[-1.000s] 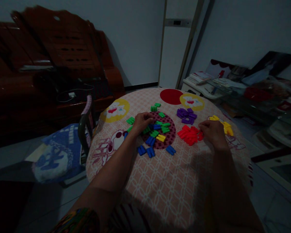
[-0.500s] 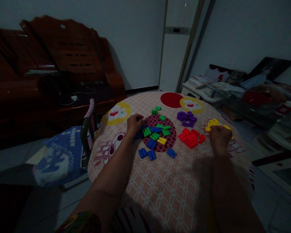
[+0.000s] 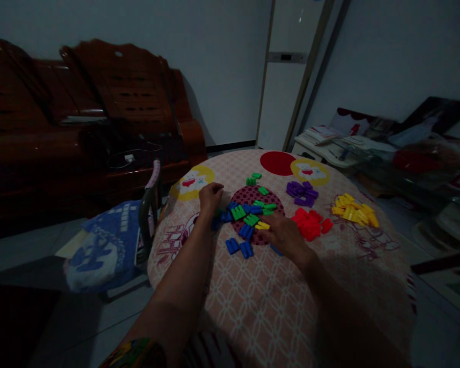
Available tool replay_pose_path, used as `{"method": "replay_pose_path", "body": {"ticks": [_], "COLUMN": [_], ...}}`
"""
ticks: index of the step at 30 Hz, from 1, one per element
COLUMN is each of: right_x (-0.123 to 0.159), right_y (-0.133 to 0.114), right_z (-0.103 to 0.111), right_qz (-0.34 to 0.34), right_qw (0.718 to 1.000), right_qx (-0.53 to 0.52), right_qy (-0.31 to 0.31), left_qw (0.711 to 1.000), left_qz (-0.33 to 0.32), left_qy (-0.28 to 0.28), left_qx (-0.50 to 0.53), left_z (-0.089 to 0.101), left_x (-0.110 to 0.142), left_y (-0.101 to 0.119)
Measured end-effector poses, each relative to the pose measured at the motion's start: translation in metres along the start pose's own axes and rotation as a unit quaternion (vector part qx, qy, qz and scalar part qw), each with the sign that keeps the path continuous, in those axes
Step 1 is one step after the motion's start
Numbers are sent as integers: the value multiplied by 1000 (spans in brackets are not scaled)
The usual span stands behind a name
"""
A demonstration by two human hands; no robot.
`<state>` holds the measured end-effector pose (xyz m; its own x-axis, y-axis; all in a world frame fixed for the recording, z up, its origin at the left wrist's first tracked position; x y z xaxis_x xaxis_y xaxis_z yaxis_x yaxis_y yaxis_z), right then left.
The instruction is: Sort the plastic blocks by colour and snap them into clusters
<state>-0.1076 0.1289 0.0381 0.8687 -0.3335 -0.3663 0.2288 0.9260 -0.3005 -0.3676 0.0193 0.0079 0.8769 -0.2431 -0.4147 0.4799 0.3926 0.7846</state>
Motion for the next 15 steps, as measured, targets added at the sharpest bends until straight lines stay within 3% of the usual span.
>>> {"method": "replay_pose_path", "body": {"ticks": [2,4,6,8,11,15], "right_x": [1,-1,-4,-6,-1,23], "right_y": [-5,-2,9,29,82,159], "right_z": [-16,-19,-8,12,47,67], "right_qz": [-2,-14,-30,-76,-213,-391], "right_qw": [998,998,999,984,901,750], "right_qx": [40,36,-24,-109,-217,-296], "right_qy": [-51,-46,11,119,309,443], "left_qw": [1000,1000,1000,1000,999,999], "left_qz": [6,5,-1,-4,-5,-10], "left_qy": [2,3,7,13,23,22], "left_qx": [-7,-15,-17,-20,-25,-27], "left_z": [1,0,-1,-1,-1,-1], "left_x": [0,1,1,1,1,0], "left_y": [-1,0,1,1,1,1]}}
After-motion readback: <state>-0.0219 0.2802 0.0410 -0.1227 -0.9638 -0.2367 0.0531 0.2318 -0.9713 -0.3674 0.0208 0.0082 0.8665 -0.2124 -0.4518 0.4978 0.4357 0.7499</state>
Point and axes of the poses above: each hand's wrist, its own x-axis away from the middle knuckle, its own z-axis out of the back of the hand, y = z × x, the point moved 2 cm from there along -x, towards the middle knuckle, and after that the axes turned 11 degrees about y, right-handed, at the moved point
